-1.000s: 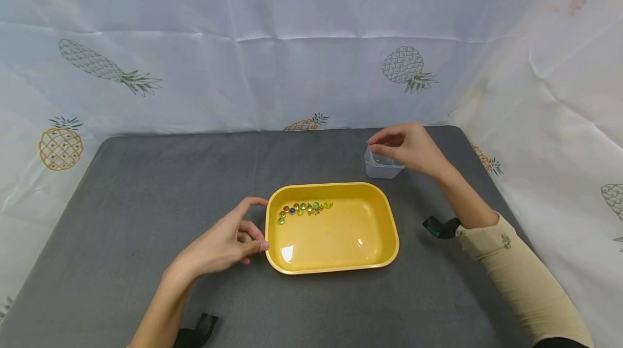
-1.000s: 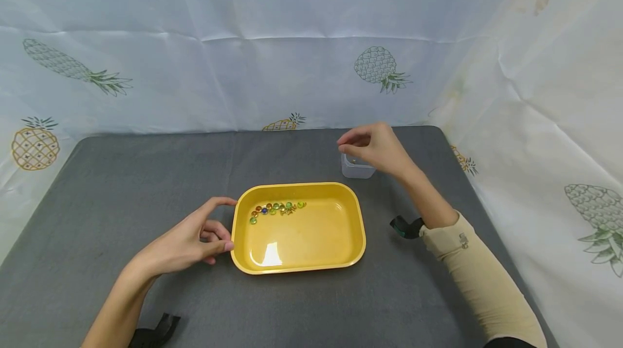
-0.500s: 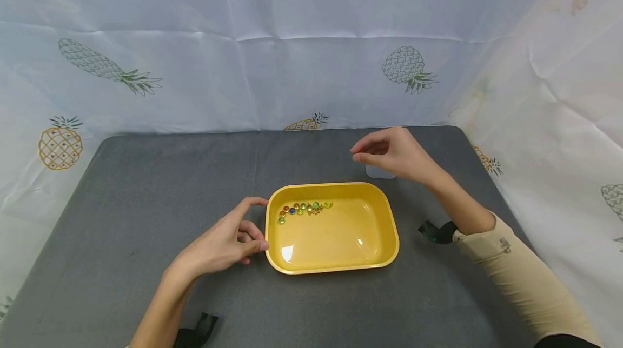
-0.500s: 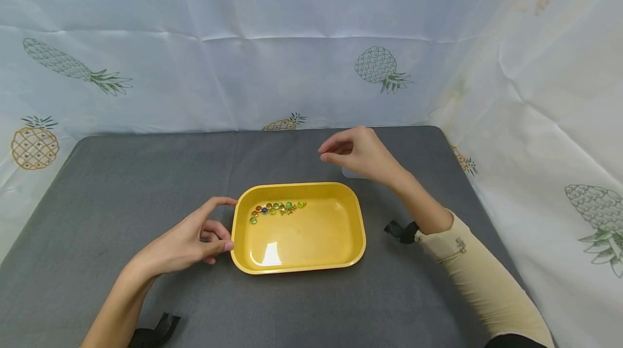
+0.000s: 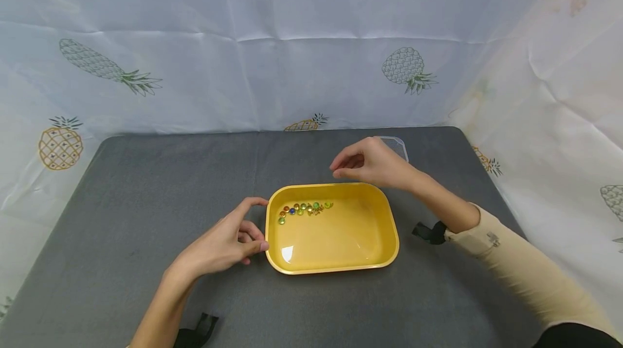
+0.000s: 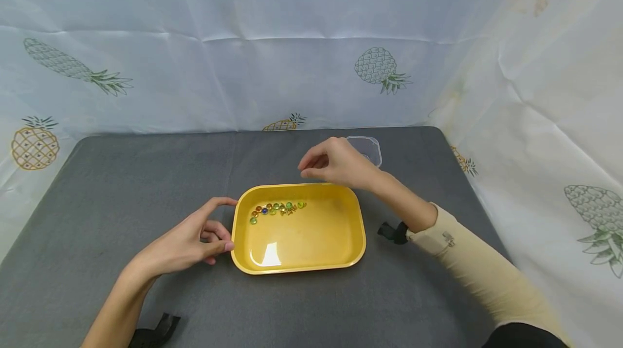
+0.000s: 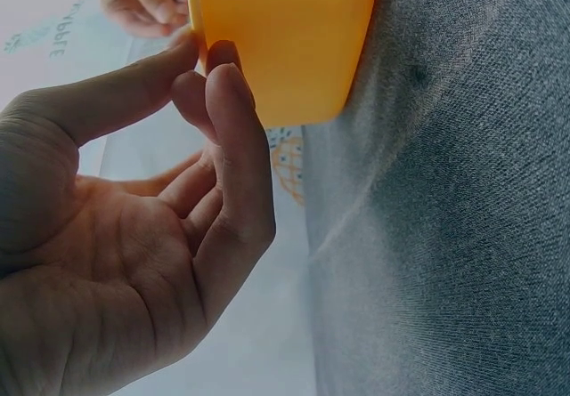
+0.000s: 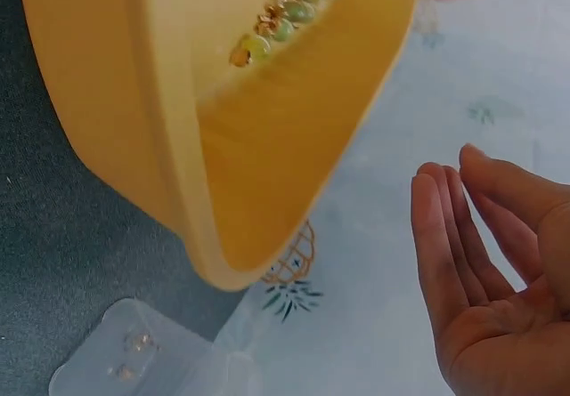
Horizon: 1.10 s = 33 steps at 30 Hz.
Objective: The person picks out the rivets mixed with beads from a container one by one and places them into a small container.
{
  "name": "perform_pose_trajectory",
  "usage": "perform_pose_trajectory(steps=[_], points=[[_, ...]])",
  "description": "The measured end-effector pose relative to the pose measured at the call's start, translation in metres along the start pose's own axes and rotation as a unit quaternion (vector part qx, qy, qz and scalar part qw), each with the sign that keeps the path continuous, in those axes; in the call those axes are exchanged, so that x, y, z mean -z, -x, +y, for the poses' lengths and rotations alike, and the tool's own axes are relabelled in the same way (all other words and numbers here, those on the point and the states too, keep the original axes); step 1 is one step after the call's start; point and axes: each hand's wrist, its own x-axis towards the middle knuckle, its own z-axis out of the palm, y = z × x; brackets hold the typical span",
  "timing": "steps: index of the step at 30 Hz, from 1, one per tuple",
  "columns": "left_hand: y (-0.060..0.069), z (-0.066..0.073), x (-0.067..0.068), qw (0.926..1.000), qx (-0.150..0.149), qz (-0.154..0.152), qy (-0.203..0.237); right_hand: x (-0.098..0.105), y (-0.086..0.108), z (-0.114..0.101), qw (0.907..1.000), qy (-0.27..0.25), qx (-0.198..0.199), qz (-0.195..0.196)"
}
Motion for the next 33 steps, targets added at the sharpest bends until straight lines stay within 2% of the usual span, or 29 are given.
perform_pose_trajectory(steps=[10,20,33], points=[[0.0,0.001,0.0,1.0,0.0,0.001,-0.001,-0.018,-0.014,-0.008,0.9978,-0.001,0.026,-0.06],[0.0,0.001,0.0,1.0,0.003,-0.001,0.001,-0.038,-0.025,-0.011,0.9895,0.008,0.027,-0.142],[0.0,0.0,0.0,1.0,-0.001,-0.003,0.004,-0.058,-0.029,-0.004,0.9807,-0.039,0.007,-0.191]])
